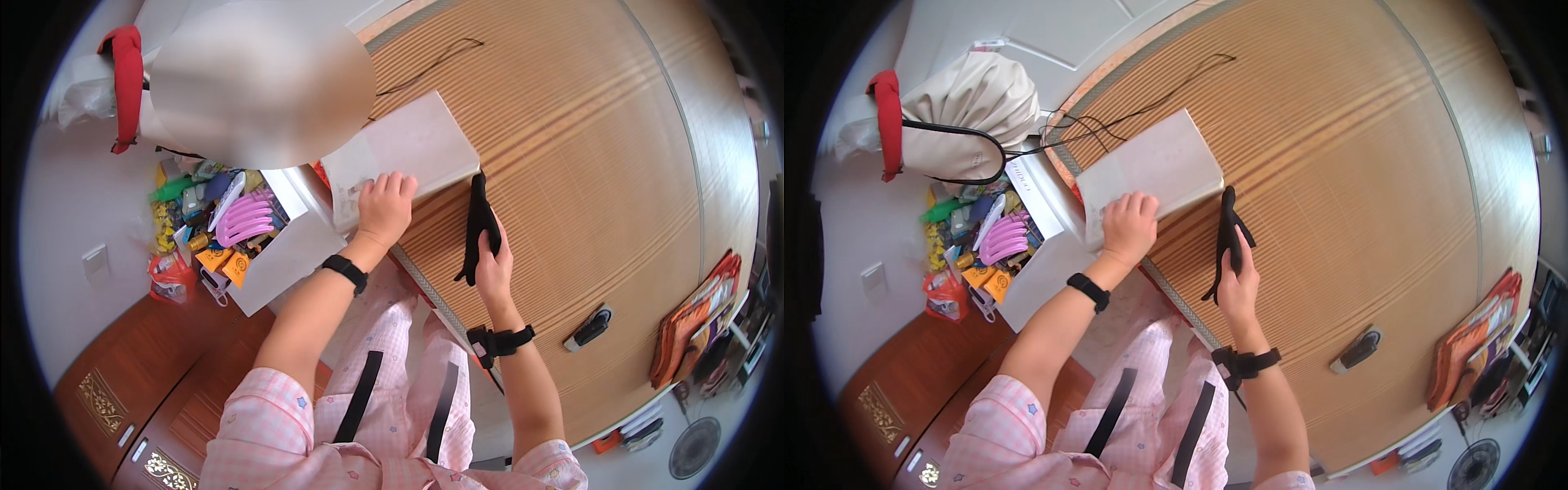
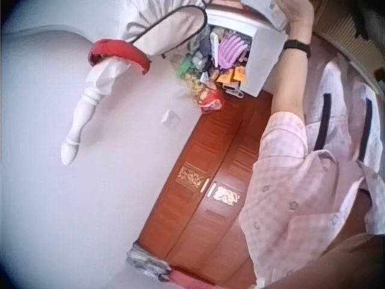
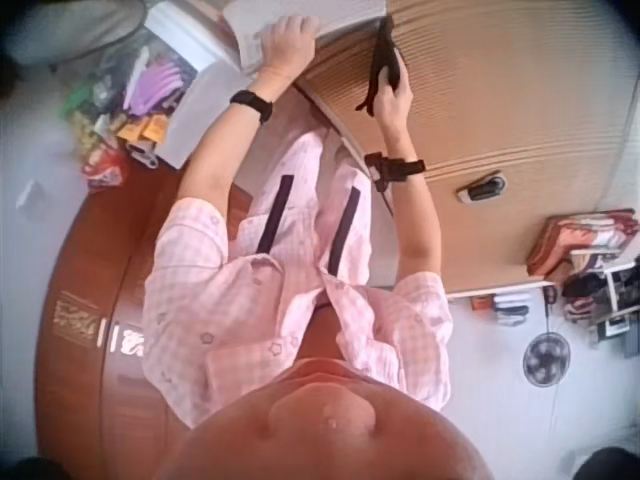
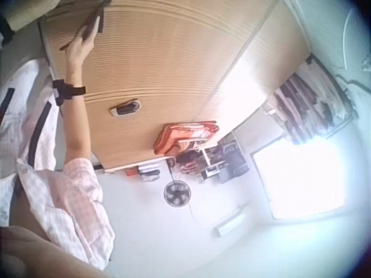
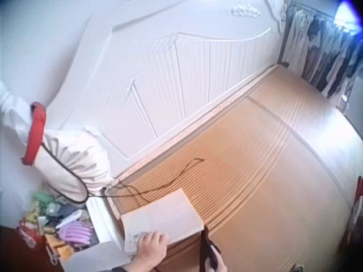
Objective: The person picks up a black cloth from a stack of boxes, wipes the surface of a white book with it, and then organizes a remote control, a comb, and a bottle into a small container.
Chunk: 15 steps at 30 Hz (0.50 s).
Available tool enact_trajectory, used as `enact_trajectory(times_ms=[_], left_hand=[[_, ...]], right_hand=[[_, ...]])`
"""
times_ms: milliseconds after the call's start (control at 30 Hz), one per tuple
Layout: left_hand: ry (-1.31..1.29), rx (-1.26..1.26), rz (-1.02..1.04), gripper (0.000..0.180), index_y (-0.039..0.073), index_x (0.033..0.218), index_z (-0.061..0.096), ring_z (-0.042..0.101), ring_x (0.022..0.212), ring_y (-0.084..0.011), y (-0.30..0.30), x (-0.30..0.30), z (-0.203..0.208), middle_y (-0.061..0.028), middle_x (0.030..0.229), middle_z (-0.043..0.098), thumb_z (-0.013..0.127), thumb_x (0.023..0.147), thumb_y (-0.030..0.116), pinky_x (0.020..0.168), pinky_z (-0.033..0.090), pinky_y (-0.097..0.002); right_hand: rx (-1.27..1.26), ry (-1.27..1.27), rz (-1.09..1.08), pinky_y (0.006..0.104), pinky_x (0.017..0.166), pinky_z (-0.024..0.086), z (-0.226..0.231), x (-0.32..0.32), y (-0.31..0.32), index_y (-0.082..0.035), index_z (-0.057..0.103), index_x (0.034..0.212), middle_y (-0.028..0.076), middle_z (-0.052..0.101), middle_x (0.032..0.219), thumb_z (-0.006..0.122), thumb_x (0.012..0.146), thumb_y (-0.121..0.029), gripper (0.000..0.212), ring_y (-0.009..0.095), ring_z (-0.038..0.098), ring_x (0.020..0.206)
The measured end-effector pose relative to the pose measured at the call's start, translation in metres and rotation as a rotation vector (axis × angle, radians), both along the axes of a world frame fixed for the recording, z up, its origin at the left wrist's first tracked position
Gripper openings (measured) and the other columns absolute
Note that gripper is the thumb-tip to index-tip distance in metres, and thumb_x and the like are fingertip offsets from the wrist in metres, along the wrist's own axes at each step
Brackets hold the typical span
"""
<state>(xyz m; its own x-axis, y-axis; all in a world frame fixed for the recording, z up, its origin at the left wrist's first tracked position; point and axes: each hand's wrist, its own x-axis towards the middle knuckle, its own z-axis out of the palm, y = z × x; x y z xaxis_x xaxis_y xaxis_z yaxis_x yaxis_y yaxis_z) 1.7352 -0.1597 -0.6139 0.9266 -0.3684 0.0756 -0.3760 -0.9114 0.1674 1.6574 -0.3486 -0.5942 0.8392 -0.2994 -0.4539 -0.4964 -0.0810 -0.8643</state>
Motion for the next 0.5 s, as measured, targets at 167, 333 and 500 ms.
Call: enact_trajectory(times_ms=[167,333,500], left_hand=[[0.136,-0.010,0.305,0.042,0.013,0.099,0.051,0.053,0.078,-0.0269,0.012,-0.007,-0.037,-0.0066,0.086,0.047,0.066,0.061,0.003,0.058,0.048,-0.0378],[0.149,-0.059,0.366,0.059,0.021,0.122,0.051,0.054,0.075,-0.0254,0.038,0.032,-0.054,-0.0059,0.083,0.045,0.060,0.068,0.000,0.059,0.049,-0.0370],[0.050,-0.033,0.196,0.064,0.025,0.129,0.049,0.053,0.067,-0.0231,0.083,0.067,-0.066,-0.0055,0.082,0.045,0.055,0.071,0.000,0.052,0.049,-0.0347]], right_hand=[[0.040,0.101,0.004,0.0291,0.093,0.040,-0.012,0.022,0.026,-0.004,0.048,0.128,0.019,0.059,0.116,0.050,0.091,-0.005,0.037,0.022,0.055,0.108],[-0.102,0.150,0.188,0.0294,0.092,0.040,-0.003,0.040,0.039,-0.003,0.050,0.126,0.020,0.059,0.115,0.052,0.090,-0.006,0.036,0.025,0.056,0.110],[-0.098,0.148,0.208,0.0299,0.091,0.041,-0.012,0.062,0.060,-0.004,0.050,0.126,0.021,0.060,0.113,0.052,0.090,-0.007,0.036,0.027,0.056,0.110]])
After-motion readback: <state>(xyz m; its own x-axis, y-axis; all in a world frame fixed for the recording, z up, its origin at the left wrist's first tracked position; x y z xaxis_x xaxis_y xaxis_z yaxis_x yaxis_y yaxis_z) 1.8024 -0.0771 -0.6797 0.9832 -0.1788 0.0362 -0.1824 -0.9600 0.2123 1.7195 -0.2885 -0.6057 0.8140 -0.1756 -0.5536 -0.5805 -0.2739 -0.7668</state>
